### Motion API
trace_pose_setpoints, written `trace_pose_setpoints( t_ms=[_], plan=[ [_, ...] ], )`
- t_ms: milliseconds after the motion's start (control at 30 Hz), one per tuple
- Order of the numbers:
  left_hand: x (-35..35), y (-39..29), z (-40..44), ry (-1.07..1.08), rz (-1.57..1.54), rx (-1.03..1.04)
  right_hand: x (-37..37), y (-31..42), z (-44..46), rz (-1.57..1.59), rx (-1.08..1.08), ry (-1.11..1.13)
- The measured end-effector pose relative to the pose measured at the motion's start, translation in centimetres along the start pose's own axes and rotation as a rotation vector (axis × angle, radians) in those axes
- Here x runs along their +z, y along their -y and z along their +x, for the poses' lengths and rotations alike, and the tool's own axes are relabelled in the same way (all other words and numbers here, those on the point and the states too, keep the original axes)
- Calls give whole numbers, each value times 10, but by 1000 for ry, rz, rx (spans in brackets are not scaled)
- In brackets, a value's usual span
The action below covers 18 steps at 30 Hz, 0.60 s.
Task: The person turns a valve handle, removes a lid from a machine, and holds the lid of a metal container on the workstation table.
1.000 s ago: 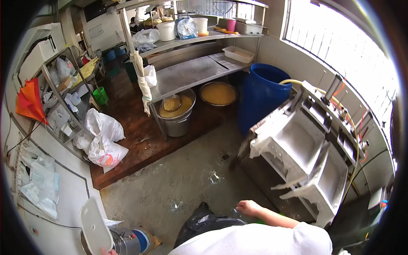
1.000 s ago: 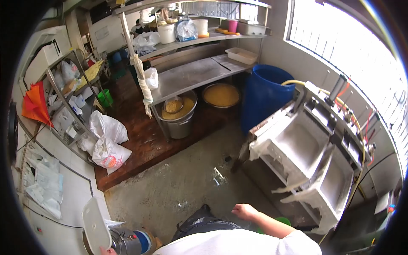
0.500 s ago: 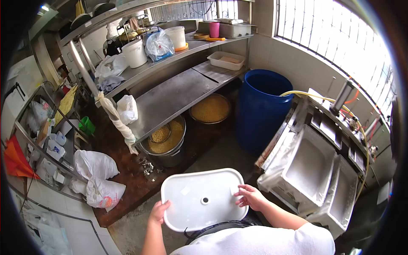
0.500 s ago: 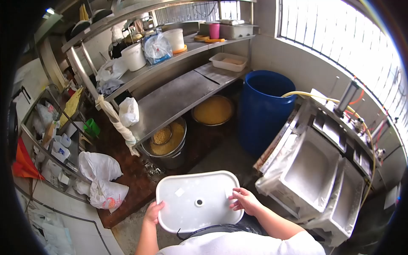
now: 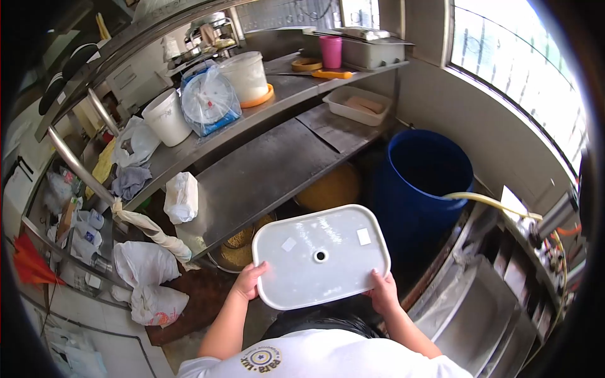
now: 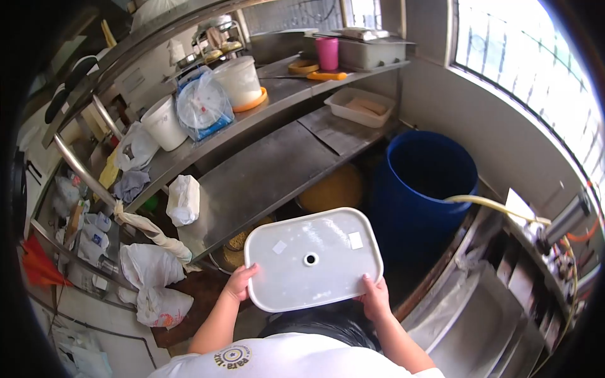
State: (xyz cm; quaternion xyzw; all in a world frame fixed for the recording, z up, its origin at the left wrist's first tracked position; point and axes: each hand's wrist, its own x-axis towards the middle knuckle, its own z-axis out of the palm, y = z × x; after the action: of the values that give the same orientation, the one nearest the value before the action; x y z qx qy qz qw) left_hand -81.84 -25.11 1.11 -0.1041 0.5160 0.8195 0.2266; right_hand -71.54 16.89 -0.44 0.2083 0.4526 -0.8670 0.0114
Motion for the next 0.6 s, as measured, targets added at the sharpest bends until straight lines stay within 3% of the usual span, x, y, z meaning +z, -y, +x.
trace_pose_setpoints(
  t_ms=[267,400,433,600],
  plan=[
    [-21,-86,182,47,98,-49,54,75,134,28,-6,78],
    [23,-126,264,26,-208,92,96,103,235,52,-101,-49],
    [-16,-114,301,90,-202,20,104,111,269,47,-148,-87],
    [-28,-78,346,21,126,-194,140,174,451,71,-300,-259]
  ],
)
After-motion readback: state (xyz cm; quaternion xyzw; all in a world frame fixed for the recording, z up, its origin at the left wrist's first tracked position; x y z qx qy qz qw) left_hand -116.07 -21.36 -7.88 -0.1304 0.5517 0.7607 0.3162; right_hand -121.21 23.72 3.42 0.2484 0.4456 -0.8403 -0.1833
